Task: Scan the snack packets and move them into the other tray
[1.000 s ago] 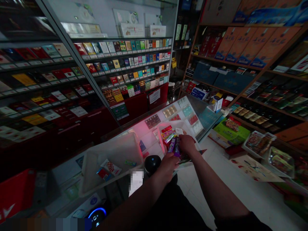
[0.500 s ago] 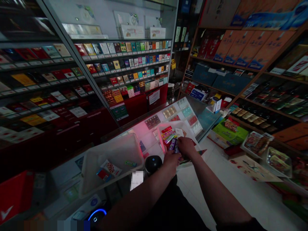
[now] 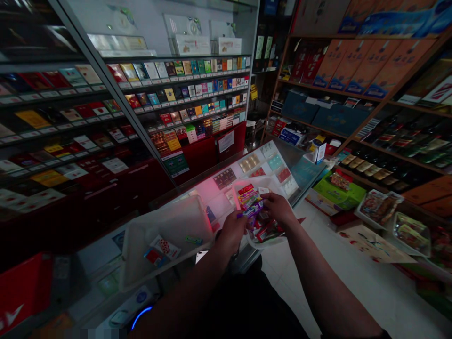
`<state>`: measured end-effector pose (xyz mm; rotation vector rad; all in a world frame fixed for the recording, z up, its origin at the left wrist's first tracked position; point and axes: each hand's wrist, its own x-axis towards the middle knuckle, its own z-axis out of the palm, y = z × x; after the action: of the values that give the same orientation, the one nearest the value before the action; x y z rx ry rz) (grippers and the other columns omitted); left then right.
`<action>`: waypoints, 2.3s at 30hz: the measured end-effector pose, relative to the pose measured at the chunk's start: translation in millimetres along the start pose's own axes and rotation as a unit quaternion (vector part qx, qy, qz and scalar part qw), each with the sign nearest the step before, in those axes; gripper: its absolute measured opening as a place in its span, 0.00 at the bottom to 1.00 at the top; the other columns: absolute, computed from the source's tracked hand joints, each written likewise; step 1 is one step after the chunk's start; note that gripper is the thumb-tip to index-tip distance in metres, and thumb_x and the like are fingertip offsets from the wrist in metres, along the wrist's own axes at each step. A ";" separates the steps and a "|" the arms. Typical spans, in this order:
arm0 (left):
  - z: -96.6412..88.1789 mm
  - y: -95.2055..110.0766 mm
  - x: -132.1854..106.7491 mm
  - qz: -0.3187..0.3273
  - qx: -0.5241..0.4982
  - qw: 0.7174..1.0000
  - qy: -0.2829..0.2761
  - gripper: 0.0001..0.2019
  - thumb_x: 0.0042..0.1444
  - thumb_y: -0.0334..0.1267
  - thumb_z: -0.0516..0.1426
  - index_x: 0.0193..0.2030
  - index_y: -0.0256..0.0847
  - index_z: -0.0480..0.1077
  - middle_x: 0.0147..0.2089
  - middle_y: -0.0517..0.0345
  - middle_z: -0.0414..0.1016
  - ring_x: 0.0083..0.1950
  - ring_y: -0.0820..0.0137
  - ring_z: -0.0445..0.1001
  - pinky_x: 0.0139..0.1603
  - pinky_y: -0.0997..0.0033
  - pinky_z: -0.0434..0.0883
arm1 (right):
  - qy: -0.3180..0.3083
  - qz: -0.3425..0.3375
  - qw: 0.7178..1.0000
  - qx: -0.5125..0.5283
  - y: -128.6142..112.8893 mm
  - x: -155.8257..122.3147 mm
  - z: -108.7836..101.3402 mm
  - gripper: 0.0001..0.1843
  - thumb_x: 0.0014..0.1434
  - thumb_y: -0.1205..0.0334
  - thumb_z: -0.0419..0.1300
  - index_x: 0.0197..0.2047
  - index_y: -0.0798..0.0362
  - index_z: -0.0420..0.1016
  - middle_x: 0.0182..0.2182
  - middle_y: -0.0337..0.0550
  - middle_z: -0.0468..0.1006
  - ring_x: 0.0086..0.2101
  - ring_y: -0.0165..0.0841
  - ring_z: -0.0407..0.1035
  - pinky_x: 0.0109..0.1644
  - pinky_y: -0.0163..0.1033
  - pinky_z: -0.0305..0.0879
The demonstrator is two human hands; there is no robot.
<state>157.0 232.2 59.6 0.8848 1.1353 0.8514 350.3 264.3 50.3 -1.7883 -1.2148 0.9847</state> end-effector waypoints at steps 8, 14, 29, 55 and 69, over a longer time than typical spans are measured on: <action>-77.0 30.7 -3.4 0.057 0.127 0.986 0.097 0.16 0.50 0.40 0.61 0.45 0.37 0.75 0.28 0.57 0.76 0.27 0.71 0.74 0.28 0.73 0.67 | -0.069 0.067 0.983 0.153 -7.8 -15.7 44.7 0.13 0.54 0.64 0.63 0.44 0.53 0.76 0.35 0.42 0.82 0.30 0.31 0.76 0.37 0.38 0.77; -122.0 18.1 -6.9 0.073 0.090 0.983 0.141 0.17 0.49 0.43 0.60 0.43 0.36 0.74 0.36 0.52 0.80 0.35 0.66 0.79 0.35 0.68 0.74 | -0.122 0.074 0.969 0.203 -6.8 -29.6 76.7 0.11 0.49 0.66 0.66 0.39 0.54 0.76 0.27 0.36 0.78 0.25 0.27 0.73 0.35 0.37 0.77; -165.6 -16.7 -4.2 0.126 0.269 0.934 0.199 0.10 0.51 0.37 0.59 0.39 0.41 0.77 0.38 0.53 0.82 0.40 0.63 0.79 0.44 0.65 0.70 | -0.086 -0.103 0.988 -0.081 -13.6 -40.6 96.1 0.10 0.51 0.70 0.58 0.36 0.54 0.79 0.31 0.38 0.80 0.33 0.30 0.72 0.40 0.34 0.66; -199.0 -15.2 -13.9 0.123 0.267 0.921 0.257 0.13 0.52 0.40 0.58 0.44 0.40 0.77 0.40 0.53 0.82 0.41 0.64 0.79 0.43 0.68 0.72 | -0.069 -0.151 0.973 -0.159 -40.1 -53.6 128.4 0.09 0.59 0.68 0.56 0.38 0.53 0.79 0.35 0.41 0.82 0.36 0.31 0.73 0.41 0.32 0.62; -266.8 7.5 -24.7 0.094 0.267 0.892 0.353 0.16 0.50 0.40 0.57 0.45 0.38 0.76 0.37 0.53 0.81 0.35 0.66 0.78 0.35 0.71 0.70 | -0.238 -0.241 0.851 -0.402 -91.2 -104.9 213.6 0.16 0.58 0.67 0.56 0.50 0.53 0.73 0.42 0.53 0.81 0.41 0.44 0.78 0.39 0.42 0.68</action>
<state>-108.3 251.9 26.7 1.1884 2.0109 1.0851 98.9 222.9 59.6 -1.6734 -2.5335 0.6618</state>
